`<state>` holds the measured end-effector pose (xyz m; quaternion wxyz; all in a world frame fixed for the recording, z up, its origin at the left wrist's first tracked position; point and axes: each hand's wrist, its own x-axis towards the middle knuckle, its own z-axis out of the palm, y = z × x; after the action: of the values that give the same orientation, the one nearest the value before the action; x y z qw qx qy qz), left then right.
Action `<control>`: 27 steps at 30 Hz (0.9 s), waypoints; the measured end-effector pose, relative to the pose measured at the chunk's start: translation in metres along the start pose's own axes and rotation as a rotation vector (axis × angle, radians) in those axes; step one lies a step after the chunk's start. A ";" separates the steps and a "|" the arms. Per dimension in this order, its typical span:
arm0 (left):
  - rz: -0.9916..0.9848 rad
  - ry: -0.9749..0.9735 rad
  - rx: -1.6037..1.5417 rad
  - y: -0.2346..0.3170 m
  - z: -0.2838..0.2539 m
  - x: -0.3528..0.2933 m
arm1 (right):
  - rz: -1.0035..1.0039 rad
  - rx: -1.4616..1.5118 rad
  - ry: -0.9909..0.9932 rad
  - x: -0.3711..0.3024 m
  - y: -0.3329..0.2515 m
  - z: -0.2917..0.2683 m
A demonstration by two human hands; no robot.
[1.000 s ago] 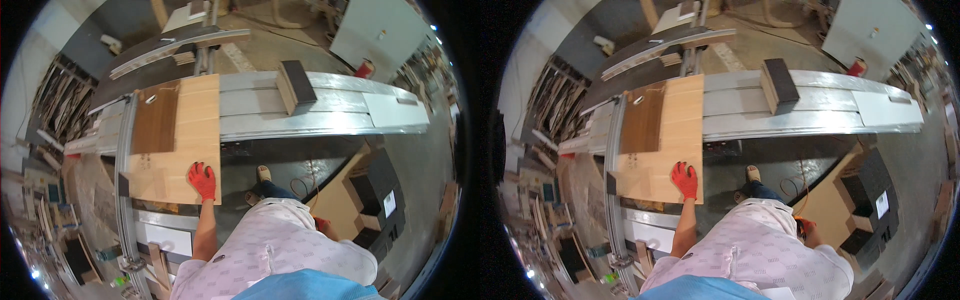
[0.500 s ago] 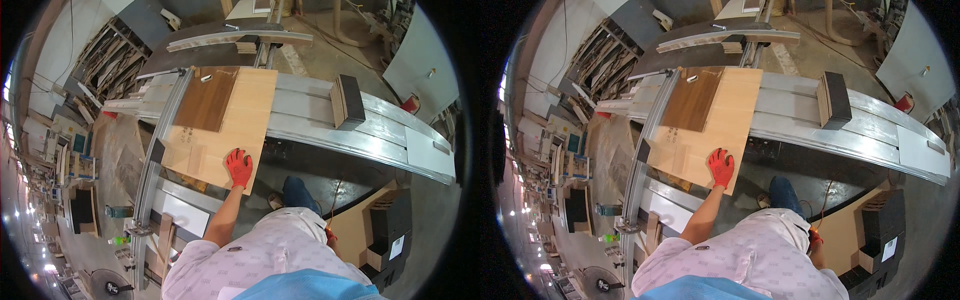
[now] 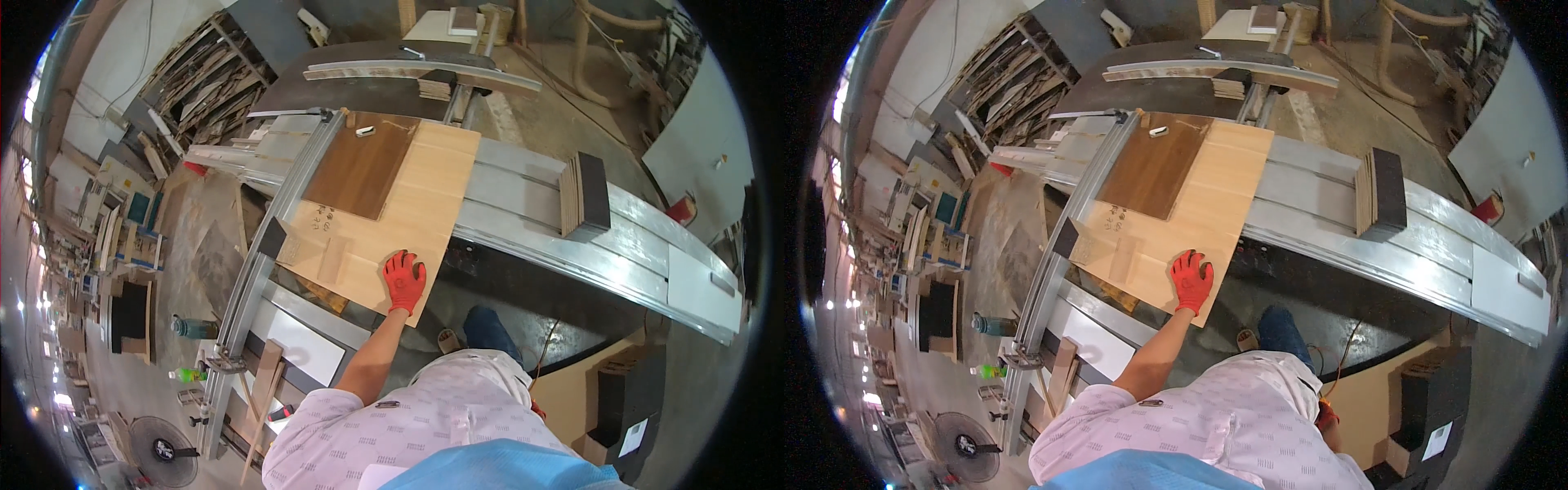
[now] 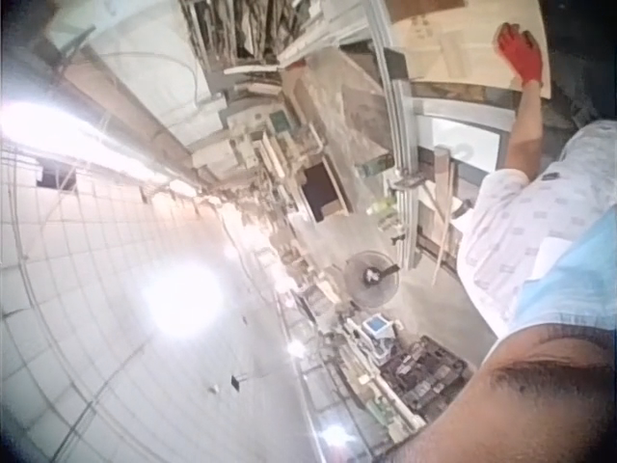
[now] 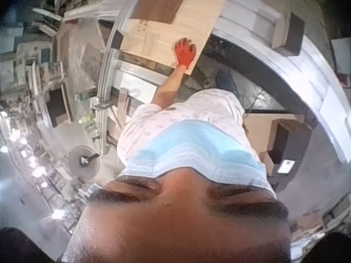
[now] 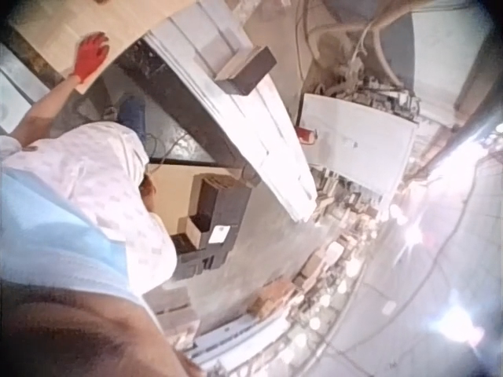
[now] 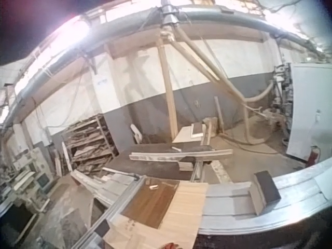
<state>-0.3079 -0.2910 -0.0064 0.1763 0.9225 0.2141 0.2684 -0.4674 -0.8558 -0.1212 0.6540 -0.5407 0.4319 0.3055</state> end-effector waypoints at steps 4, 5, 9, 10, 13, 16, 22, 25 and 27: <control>0.013 0.035 0.001 0.002 0.000 0.002 | -0.008 0.005 -0.014 0.012 -0.007 0.005; 0.007 0.046 0.011 0.001 0.001 0.003 | -0.012 -0.007 -0.022 0.016 -0.014 0.005; 0.023 0.022 -0.059 0.016 -0.002 0.004 | -0.064 -0.021 -0.035 0.024 -0.039 0.008; 0.044 0.018 -0.086 0.018 -0.004 0.009 | -0.101 -0.030 -0.045 0.029 -0.048 0.010; 0.140 -0.050 -0.153 0.010 -0.012 0.004 | -0.324 -0.134 -0.142 0.043 -0.092 0.033; 0.474 -0.338 -0.441 0.050 -0.032 0.002 | -0.692 -0.598 -0.384 0.036 -0.159 0.093; 0.408 -0.889 -0.433 0.131 -0.014 -0.042 | -1.469 -1.152 -0.181 -0.085 -0.214 0.245; 0.161 -0.814 -0.402 0.158 -0.034 -0.027 | -1.740 -1.179 0.074 -0.126 -0.248 0.260; -0.008 -0.739 -0.630 0.164 -0.062 -0.018 | -1.852 -1.344 0.119 -0.149 -0.266 0.254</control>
<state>-0.3080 -0.4259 0.1076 0.5123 0.8570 0.0490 -0.0261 -0.2431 -0.6602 0.1409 0.1854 -0.9049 -0.3522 -0.1505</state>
